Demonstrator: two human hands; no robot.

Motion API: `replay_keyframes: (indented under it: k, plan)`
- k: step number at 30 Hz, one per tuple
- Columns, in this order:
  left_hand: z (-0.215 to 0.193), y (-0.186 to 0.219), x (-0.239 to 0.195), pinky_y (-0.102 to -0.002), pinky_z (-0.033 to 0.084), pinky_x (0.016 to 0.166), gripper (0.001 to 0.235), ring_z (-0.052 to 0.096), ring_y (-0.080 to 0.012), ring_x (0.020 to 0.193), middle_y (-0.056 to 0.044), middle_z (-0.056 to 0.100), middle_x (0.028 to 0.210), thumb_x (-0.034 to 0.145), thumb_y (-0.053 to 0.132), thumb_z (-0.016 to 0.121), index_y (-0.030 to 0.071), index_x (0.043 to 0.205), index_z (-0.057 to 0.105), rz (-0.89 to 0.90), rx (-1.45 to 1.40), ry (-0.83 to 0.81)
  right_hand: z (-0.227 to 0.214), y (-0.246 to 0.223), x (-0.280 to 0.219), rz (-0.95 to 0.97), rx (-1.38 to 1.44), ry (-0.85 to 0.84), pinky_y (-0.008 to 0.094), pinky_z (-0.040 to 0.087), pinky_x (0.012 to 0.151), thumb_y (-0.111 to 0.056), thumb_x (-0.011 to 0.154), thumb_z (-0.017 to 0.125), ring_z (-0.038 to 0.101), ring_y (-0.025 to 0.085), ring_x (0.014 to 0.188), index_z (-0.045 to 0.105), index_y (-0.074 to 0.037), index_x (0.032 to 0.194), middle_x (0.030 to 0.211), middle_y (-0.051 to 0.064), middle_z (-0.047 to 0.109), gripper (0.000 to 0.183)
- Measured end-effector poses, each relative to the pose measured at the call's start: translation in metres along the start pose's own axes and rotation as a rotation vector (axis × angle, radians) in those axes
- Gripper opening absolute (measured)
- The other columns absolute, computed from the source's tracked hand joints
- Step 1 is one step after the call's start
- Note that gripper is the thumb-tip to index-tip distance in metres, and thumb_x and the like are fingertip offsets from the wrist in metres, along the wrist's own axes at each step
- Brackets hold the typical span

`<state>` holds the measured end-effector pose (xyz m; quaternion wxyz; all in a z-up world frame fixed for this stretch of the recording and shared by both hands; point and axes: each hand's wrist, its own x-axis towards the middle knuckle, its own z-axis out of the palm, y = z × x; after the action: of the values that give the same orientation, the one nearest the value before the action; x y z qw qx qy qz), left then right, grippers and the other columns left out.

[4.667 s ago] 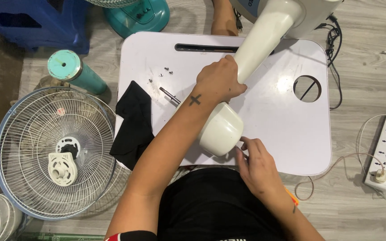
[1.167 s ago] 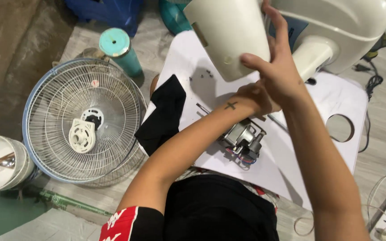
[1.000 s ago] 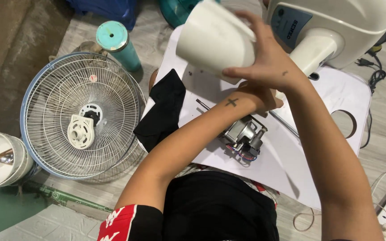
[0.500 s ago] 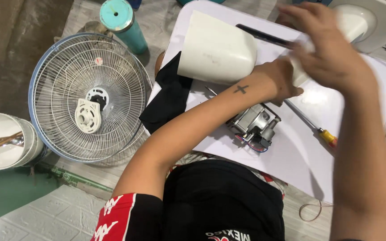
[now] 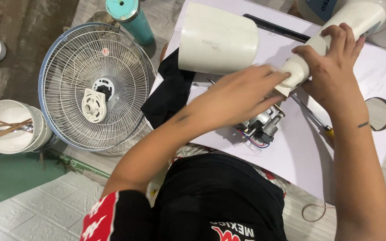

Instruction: The person disassembles a white standing fan using a screwdriver. They remove the front grill, the fan blades, and the motor housing cover, then proceed to unscrew and remove the black rear grill.

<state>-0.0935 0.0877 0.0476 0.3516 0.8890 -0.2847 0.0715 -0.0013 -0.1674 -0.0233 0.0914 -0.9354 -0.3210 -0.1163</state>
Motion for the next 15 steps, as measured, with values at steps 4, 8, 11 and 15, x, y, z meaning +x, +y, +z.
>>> replay_keyframes:
  k: [4,8,11,15]
  plan:
    - [-0.060,0.016,-0.091,-0.032,0.050,0.047,0.020,0.058,-0.0164,0.048,-0.009,0.069,0.073,0.096,0.020,0.061,0.002,0.093,0.070,-0.152,-0.224,-0.327,0.015,0.005,-0.007,-0.013,0.056,0.032,0.084,0.001,0.118,0.003,0.063,0.096,0.015,0.054,0.157,0.077,-0.003,0.135,0.156,0.030,0.049,0.074]
    - [0.000,-0.007,-0.183,-0.037,0.061,0.057,0.012,0.071,-0.0261,0.057,-0.016,0.073,0.081,0.089,0.010,0.062,0.001,0.095,0.068,-0.560,0.090,-0.589,0.018,-0.008,-0.006,0.013,0.098,0.136,0.085,0.000,0.113,0.005,0.079,0.095,0.012,0.051,0.157,0.079,-0.002,0.134,0.157,0.027,0.058,0.058]
    - [0.051,-0.034,-0.227,-0.048,0.057,0.057,0.006,0.070,-0.0381,0.062,-0.021,0.068,0.078,0.083,0.001,0.057,-0.001,0.086,0.062,-0.573,0.278,-0.434,0.011,-0.017,-0.002,0.045,0.145,0.165,0.083,0.001,0.114,0.009,0.081,0.090,0.012,0.050,0.155,0.077,-0.001,0.130,0.156,0.025,0.056,0.052]
    - [0.059,-0.033,-0.230,-0.053,0.054,0.063,0.008,0.069,-0.0423,0.067,-0.020,0.069,0.076,0.084,0.004,0.055,0.003,0.084,0.063,-0.610,0.263,-0.357,0.005,-0.023,-0.001,0.044,0.162,0.163,0.085,0.008,0.112,0.003,0.075,0.089,0.014,0.050,0.152,0.074,0.000,0.129,0.153,0.024,0.052,0.056]
